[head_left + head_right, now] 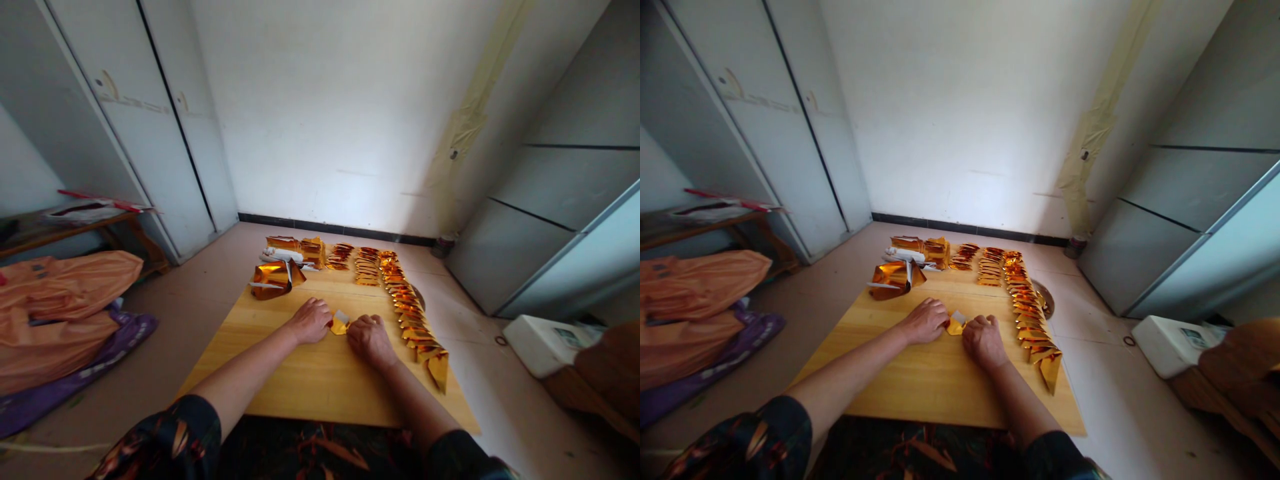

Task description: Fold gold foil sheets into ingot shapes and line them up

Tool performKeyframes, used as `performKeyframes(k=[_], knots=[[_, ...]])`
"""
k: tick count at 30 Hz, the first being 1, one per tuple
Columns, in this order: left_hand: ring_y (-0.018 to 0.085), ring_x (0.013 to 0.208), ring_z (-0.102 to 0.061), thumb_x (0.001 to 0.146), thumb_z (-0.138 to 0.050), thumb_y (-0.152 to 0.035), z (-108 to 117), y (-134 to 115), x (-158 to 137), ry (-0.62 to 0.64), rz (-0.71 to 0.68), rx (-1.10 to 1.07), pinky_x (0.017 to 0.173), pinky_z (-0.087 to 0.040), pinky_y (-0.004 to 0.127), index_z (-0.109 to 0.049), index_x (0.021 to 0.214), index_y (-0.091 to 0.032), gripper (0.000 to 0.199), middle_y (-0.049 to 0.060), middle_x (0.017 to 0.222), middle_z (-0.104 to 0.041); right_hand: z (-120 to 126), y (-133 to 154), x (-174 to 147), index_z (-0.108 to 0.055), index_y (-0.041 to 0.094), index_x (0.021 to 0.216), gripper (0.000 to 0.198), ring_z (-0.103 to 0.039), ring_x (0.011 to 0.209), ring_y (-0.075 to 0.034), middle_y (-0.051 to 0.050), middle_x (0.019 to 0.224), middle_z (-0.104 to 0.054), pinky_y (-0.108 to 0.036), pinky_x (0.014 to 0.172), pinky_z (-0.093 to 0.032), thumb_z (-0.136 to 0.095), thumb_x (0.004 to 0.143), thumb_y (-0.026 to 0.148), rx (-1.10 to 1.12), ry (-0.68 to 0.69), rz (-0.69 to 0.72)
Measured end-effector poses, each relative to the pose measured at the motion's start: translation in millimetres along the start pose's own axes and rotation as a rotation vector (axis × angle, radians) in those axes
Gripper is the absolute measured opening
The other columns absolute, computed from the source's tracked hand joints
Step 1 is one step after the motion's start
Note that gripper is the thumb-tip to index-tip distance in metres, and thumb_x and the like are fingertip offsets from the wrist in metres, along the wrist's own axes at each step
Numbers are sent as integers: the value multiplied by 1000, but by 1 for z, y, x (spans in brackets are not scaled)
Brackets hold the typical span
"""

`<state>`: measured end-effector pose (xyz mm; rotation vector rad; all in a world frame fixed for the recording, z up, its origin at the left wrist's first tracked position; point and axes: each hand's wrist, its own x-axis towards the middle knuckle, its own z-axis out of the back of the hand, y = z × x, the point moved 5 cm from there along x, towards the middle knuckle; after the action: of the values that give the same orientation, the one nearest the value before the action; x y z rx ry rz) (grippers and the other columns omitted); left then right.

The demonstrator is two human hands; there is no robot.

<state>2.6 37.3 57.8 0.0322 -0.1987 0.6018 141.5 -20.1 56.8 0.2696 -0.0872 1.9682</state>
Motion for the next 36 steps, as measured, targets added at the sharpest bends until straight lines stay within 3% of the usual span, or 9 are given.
performKeyframes(k=[13,26,30,36], knots=[[18,84,-53,90,-52,-28,-14,2,-9,-94,-18,67,73,-39,31,-66,84,-19,17,4,79,-61,1,6,14,-66,21,86,22,-53,86,-17,-5,86,-69,-34,83,-25,-46,94,22,-161,176,164],[16,78,-50,95,-44,-26,-29,5,-10,-213,-87,110,70,-38,29,-62,76,-17,28,4,75,-58,-20,12,-3,-64,21,87,19,-52,87,-18,-5,88,-65,-31,78,-26,-48,93,29,-72,-82,-161],[17,79,-50,94,-44,-26,-30,7,-10,-202,-55,86,72,-39,30,-63,78,-18,27,4,75,-58,-23,10,-1,-64,22,85,21,-51,88,-18,-5,89,-64,-31,76,-27,-45,94,26,-69,-76,-230],[19,86,-50,87,-56,-28,-24,6,-14,-184,-24,-49,79,-42,32,-66,89,-19,14,5,84,-60,-24,7,-1,-64,23,97,20,-49,94,-19,-6,98,-62,-30,77,-30,-44,95,22,-53,-20,-224]])
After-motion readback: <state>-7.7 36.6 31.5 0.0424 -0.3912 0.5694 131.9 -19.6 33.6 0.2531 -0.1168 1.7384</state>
